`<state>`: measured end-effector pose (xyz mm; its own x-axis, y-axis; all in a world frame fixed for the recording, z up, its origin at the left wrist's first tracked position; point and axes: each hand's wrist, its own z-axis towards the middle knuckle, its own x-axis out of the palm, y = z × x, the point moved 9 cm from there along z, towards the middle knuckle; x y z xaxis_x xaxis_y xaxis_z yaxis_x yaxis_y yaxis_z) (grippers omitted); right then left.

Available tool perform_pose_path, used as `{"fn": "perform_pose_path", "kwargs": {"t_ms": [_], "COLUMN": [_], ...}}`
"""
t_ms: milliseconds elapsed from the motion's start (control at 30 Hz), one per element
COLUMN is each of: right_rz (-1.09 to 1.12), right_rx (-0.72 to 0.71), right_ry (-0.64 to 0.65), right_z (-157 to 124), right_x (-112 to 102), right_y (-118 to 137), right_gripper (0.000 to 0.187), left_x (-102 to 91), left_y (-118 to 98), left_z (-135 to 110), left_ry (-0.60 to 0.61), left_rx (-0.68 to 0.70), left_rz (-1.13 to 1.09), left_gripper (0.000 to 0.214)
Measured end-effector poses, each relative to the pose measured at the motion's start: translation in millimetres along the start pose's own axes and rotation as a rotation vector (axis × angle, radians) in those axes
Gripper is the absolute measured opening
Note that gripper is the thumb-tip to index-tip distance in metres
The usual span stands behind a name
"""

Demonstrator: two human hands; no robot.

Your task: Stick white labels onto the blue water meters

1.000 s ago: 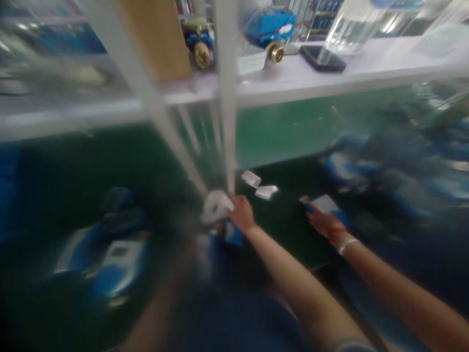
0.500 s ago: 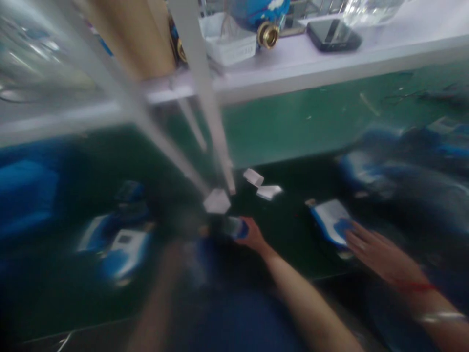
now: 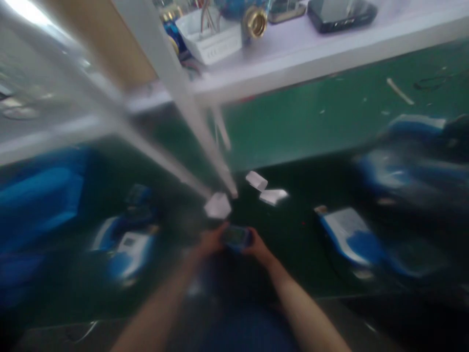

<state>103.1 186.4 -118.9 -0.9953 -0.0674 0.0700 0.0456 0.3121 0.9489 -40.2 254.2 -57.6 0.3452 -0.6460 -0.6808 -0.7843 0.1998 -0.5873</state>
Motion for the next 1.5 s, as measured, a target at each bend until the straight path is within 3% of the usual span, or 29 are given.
{"fn": "perform_pose_path", "kwargs": {"t_ms": [100, 200, 300, 367, 467, 533, 633, 700, 767, 867, 933, 1000, 1067, 1200, 1267, 1400, 1500], "right_rz": [-0.387, -0.784, -1.136, -1.198, -1.137, -1.041, -0.808, -0.643, -0.502, -0.357, -0.33, -0.357, -0.396, -0.22, -0.043, 0.07, 0.076], "right_rx": [0.024, 0.022, -0.061, -0.003, 0.083, -0.075, -0.423, -0.507, -0.454, -0.35, -0.323, -0.314, -0.247, 0.151, 0.327, 0.373, 0.309], "right_ry": [0.021, -0.139, -0.179, -0.157, -0.073, 0.055, 0.269, 0.412, 0.555, 0.737, 0.765, 0.642, 0.397, -0.285, -0.522, -0.61, -0.59], "right_z": [0, -7, -4, 8, 29, 37, 32, 31, 37, 45, 44, 46, 54, 76, 88, 127, 131], "right_x": [0, 0, 32, 50, 61, 68, 70, 66, 62, 58, 49, 28, -6, -100, -123, -119, -115], "right_y": [23, 60, 95, 98, 88, 90, 109, 117, 117, 117, 118, 121, 120, 98, 84, 92, 116], "right_gripper": [0.082, 0.075, 0.069, 0.057, 0.041, 0.043, 0.065, 0.07, 0.073, 0.073, 0.073, 0.072, 0.063, 0.027, 0.02, 0.016, 0.016], "left_x": [-0.5, -1.5, -1.8, -2.6, -6.5, -17.0, -41.6, -51.6, -49.0, -27.5, -12.8, -3.7, -0.7, -4.3, -5.8, -4.7, -5.9], "left_y": [-4, -9, -6, 4, 15, 13, 0, -10, -23, -39, -42, -43, -45, -55, -56, -44, -39], "left_z": [-4, -4, 4, 7, 5, 1, -10, -14, -13, -6, 2, 12, 20, 27, 26, 27, 26], "left_ry": [0.052, 0.068, -0.029, -0.132, -0.196, -0.191, -0.176, -0.143, -0.08, -0.007, -0.02, -0.055, -0.072, -0.011, 0.022, 0.002, 0.016], "left_rx": [-0.027, -0.048, -0.106, -0.188, -0.237, -0.156, -0.003, 0.066, 0.149, 0.275, 0.305, 0.293, 0.286, 0.341, 0.355, 0.318, 0.335], "left_rz": [-0.118, -0.199, -0.268, -0.276, -0.272, -0.282, -0.251, -0.196, -0.147, -0.09, -0.065, -0.044, -0.018, 0.032, 0.037, 0.051, 0.087], "left_gripper": [0.082, 0.086, 0.07, 0.055, 0.043, 0.042, 0.047, 0.052, 0.058, 0.07, 0.07, 0.065, 0.061, 0.059, 0.059, 0.062, 0.086]}}
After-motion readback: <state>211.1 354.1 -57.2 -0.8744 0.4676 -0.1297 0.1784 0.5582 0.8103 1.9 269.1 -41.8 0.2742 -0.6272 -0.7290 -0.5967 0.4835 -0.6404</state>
